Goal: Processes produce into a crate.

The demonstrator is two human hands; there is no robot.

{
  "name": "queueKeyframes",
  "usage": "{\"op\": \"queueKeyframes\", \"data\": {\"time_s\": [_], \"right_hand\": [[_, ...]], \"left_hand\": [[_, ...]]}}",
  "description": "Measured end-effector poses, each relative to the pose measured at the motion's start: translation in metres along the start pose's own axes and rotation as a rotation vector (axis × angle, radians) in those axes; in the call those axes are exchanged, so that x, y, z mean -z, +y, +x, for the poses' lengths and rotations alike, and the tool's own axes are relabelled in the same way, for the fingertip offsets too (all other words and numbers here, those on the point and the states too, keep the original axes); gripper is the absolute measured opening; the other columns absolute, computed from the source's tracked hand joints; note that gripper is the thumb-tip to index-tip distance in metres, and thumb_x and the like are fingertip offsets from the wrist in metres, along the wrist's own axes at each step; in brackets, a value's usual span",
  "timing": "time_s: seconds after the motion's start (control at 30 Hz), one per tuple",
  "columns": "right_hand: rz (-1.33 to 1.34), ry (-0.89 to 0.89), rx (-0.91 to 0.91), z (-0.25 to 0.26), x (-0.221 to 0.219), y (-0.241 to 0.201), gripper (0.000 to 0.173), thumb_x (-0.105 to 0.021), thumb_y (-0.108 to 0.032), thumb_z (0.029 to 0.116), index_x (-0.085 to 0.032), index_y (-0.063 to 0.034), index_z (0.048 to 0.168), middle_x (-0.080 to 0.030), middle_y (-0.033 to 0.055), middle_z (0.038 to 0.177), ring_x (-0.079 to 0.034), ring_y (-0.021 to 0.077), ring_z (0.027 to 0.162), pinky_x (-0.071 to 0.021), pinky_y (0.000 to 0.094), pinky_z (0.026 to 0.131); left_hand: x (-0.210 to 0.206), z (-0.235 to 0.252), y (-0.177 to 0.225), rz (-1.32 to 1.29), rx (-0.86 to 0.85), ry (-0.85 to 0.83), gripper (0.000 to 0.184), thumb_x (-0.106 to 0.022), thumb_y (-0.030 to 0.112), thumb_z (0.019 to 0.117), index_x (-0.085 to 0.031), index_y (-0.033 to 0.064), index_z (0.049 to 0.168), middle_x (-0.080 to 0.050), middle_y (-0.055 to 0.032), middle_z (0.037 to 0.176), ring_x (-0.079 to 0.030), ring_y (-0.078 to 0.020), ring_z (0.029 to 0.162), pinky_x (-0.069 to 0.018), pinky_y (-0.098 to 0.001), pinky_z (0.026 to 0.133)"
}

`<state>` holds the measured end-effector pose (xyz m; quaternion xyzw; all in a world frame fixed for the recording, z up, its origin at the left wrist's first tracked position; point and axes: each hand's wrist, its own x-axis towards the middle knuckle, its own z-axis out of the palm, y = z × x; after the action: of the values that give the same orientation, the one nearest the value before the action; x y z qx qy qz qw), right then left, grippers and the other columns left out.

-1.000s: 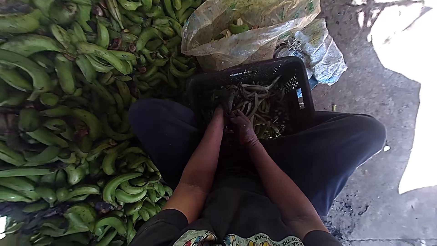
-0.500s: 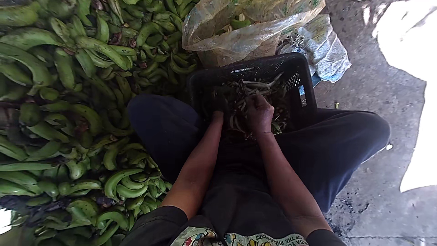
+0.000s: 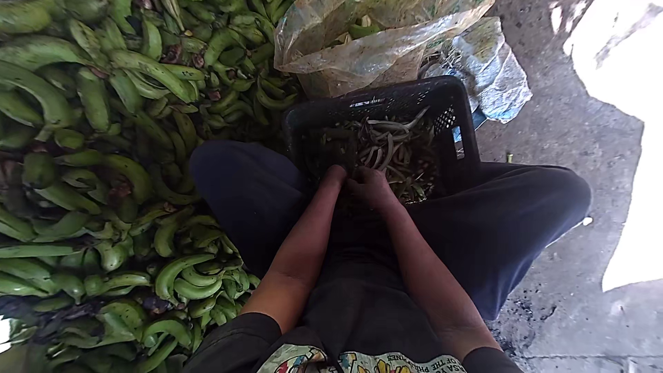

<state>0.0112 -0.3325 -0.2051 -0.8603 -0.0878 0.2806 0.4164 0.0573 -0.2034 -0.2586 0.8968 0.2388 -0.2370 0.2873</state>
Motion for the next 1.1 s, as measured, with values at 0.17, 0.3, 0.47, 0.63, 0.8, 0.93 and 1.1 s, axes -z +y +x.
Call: {"op": "queueKeyframes", "data": {"time_s": [0.17, 0.3, 0.47, 0.63, 0.8, 0.93, 1.1], "right_hand": [[-0.403, -0.172, -0.271, -0.001, 0.007, -0.031, 0.029, -0.062, -0.03, 0.0966, -0.068, -0.0019, 0.102, -0.07, 0.0201, 0.108, -0.069, 0.0375, 0.106, -0.0549, 0.061, 0.085], [-0.211, -0.084, 0.043, -0.008, 0.007, -0.018, 0.024, -0.058, -0.021, 0.0995, -0.068, -0.0005, 0.094, -0.069, 0.0181, 0.088, -0.07, 0.034, 0.089, -0.0544, 0.0557, 0.078], [0.061, -0.111, 0.359, -0.026, -0.006, -0.02, 0.02, -0.053, -0.012, 0.0976, -0.068, -0.0001, 0.09, -0.067, 0.0104, 0.077, -0.067, 0.0182, 0.068, -0.057, 0.04, 0.067], [0.154, -0.184, 0.353, -0.028, 0.0, -0.013, 0.025, -0.049, -0.012, 0.1, -0.071, -0.0009, 0.097, -0.07, 0.0063, 0.079, -0.067, 0.0105, 0.071, -0.0571, 0.0338, 0.07], [0.14, -0.244, 0.33, -0.025, 0.003, -0.007, 0.028, -0.046, -0.013, 0.1004, -0.072, -0.0027, 0.096, -0.071, 0.0053, 0.079, -0.067, 0.0104, 0.071, -0.0555, 0.0346, 0.071], [0.088, -0.195, 0.46, -0.027, -0.014, -0.014, 0.025, -0.049, -0.014, 0.0998, -0.069, -0.0035, 0.089, -0.065, 0.0065, 0.072, -0.064, 0.0147, 0.067, -0.0518, 0.0379, 0.064], [-0.008, -0.219, 0.451, -0.024, -0.015, -0.023, 0.02, -0.053, -0.014, 0.097, -0.066, -0.0027, 0.087, -0.063, 0.0093, 0.072, -0.063, 0.0218, 0.068, -0.0512, 0.0444, 0.065]], "left_hand": [[0.027, -0.045, 0.025, 0.107, -0.001, 0.097, 0.055, -0.051, 0.038, 0.1047, -0.043, 0.0154, 0.154, -0.049, -0.0133, 0.153, -0.047, -0.0307, 0.141, -0.039, -0.0548, 0.114], [0.04, -0.078, 0.023, 0.22, 0.047, -0.251, 0.037, -0.048, 0.02, 0.1078, -0.056, -0.0031, 0.136, -0.058, -0.0238, 0.14, -0.056, -0.0366, 0.132, -0.0442, -0.0529, 0.108], [0.001, 0.003, -0.025, -0.425, -0.409, 0.116, 0.041, -0.061, 0.033, 0.1023, -0.067, -0.0021, 0.122, -0.069, -0.0206, 0.117, -0.066, -0.0266, 0.109, -0.0526, -0.0425, 0.097], [0.005, -0.005, -0.02, -0.407, -0.367, -0.068, 0.043, -0.053, 0.03, 0.1063, -0.06, -0.0023, 0.134, -0.062, -0.0217, 0.132, -0.058, -0.0282, 0.125, -0.0435, -0.0443, 0.109], [0.009, 0.001, -0.019, -0.114, -0.782, 0.243, 0.067, -0.063, 0.056, 0.0919, -0.056, 0.0186, 0.147, -0.05, -0.0117, 0.153, -0.04, -0.0332, 0.146, -0.0293, -0.0562, 0.119], [0.019, -0.015, -0.02, -0.701, -0.728, 0.234, 0.046, -0.05, 0.031, 0.1049, -0.057, 0.0073, 0.144, -0.065, -0.0077, 0.135, -0.063, -0.0132, 0.12, -0.0504, -0.0328, 0.104], [0.014, -0.016, -0.024, -0.923, -0.392, 0.143, 0.073, -0.05, 0.039, 0.105, -0.018, 0.0063, 0.162, -0.032, -0.0189, 0.161, -0.041, -0.021, 0.143, -0.041, -0.0364, 0.114]]}}
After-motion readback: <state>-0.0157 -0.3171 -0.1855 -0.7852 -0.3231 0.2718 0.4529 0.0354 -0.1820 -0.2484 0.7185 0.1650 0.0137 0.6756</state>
